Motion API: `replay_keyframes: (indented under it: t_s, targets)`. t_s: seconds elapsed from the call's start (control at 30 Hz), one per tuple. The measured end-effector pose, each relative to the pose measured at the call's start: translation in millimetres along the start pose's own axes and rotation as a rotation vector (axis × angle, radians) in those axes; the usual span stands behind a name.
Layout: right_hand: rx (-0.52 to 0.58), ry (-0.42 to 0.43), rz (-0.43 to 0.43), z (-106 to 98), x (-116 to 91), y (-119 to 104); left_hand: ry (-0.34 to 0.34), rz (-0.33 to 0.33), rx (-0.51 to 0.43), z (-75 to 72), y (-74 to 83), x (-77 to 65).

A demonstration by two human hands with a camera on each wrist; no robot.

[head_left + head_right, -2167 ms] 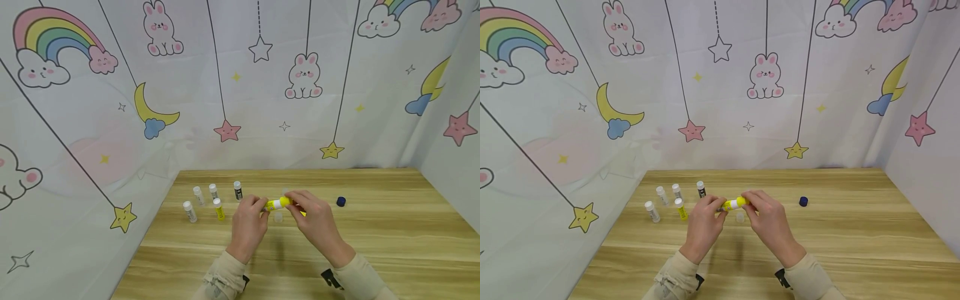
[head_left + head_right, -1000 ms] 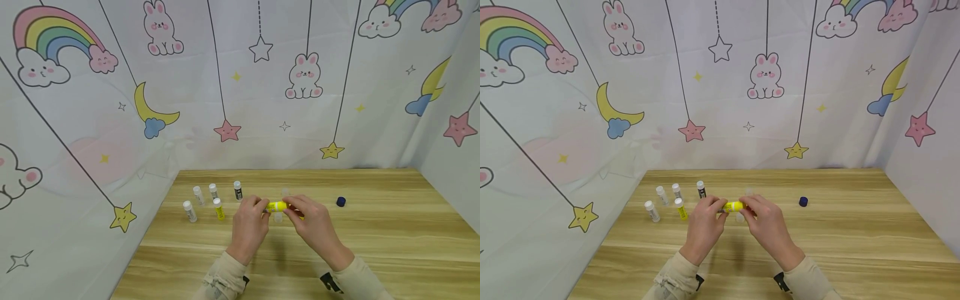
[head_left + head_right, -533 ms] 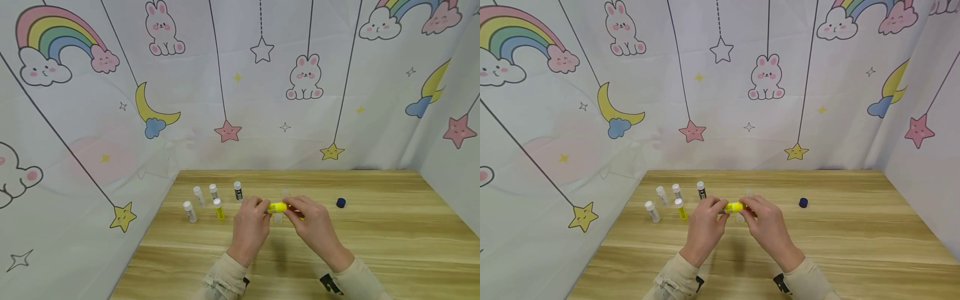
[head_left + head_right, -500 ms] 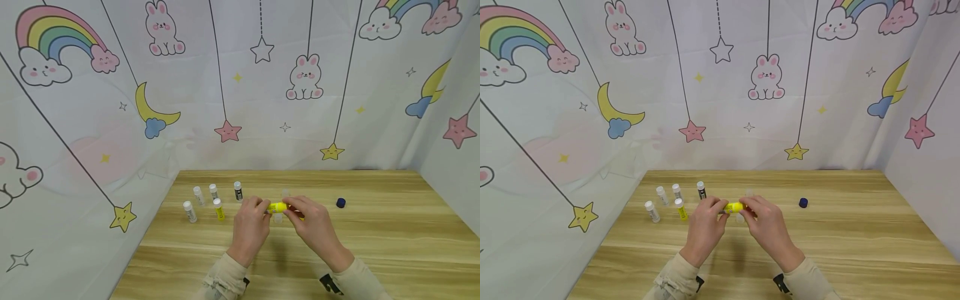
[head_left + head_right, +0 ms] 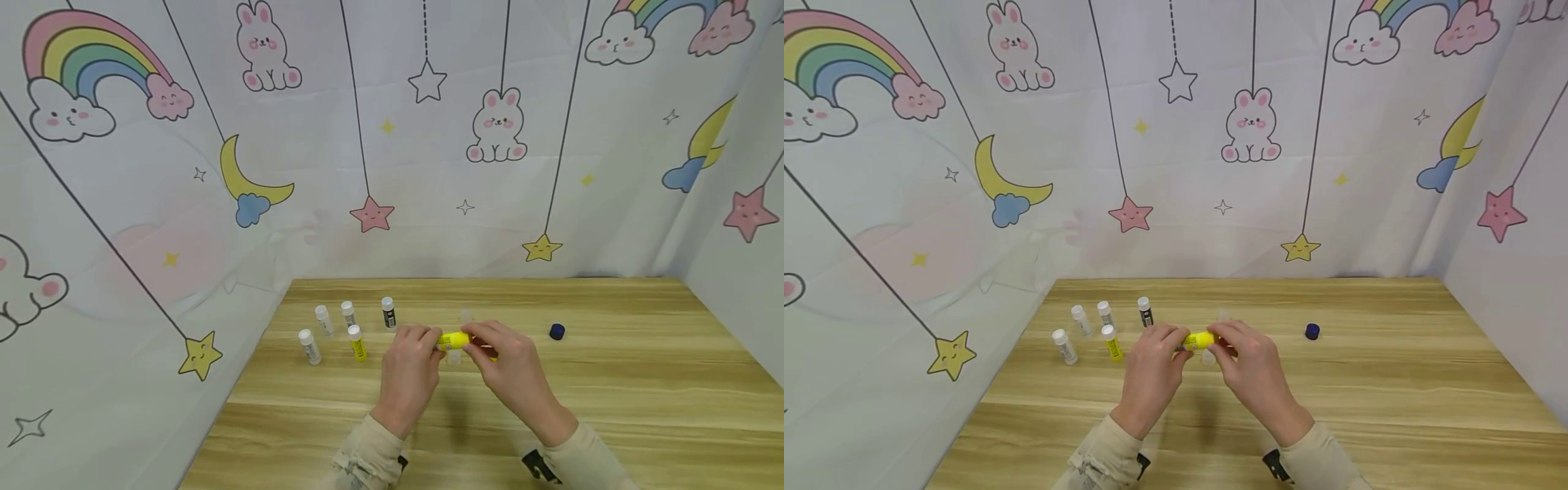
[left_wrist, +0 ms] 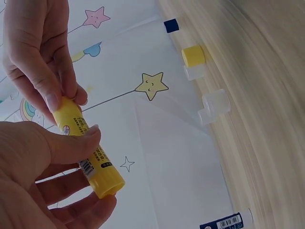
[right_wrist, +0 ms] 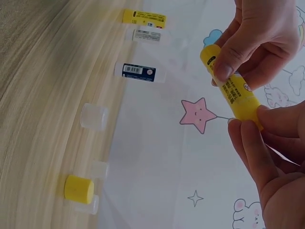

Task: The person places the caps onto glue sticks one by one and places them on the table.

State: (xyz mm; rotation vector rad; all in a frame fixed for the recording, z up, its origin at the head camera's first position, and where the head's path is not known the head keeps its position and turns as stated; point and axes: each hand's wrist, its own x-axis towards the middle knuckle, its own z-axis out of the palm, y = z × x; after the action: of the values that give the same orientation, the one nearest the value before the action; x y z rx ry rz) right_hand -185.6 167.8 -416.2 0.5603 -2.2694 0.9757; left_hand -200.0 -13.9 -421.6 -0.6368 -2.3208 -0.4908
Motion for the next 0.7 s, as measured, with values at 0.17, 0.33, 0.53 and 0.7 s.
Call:
replay_keyframes:
  t_s: [0.17, 0.33, 0.53, 0.7]
  targets:
    - [0.050, 0.006, 0.032, -2.1, 0.2, -4.3, 0.005, 0.069, 0.110, -3.5, 5.8, -1.4]
    - [0.045, 0.003, 0.043, -5.1, 4.3, -7.0, 0.018, 0.107, 0.186, -7.9, 13.4, -1.8]
    - [0.079, -0.025, 0.085, -4.8, 6.9, -6.6, 0.028, 0.104, 0.205, -6.9, 15.0, -2.4]
    - [0.153, -0.077, 0.162, -3.3, 5.3, -5.1, 0.000, 0.047, 0.118, -1.0, 10.4, -8.0]
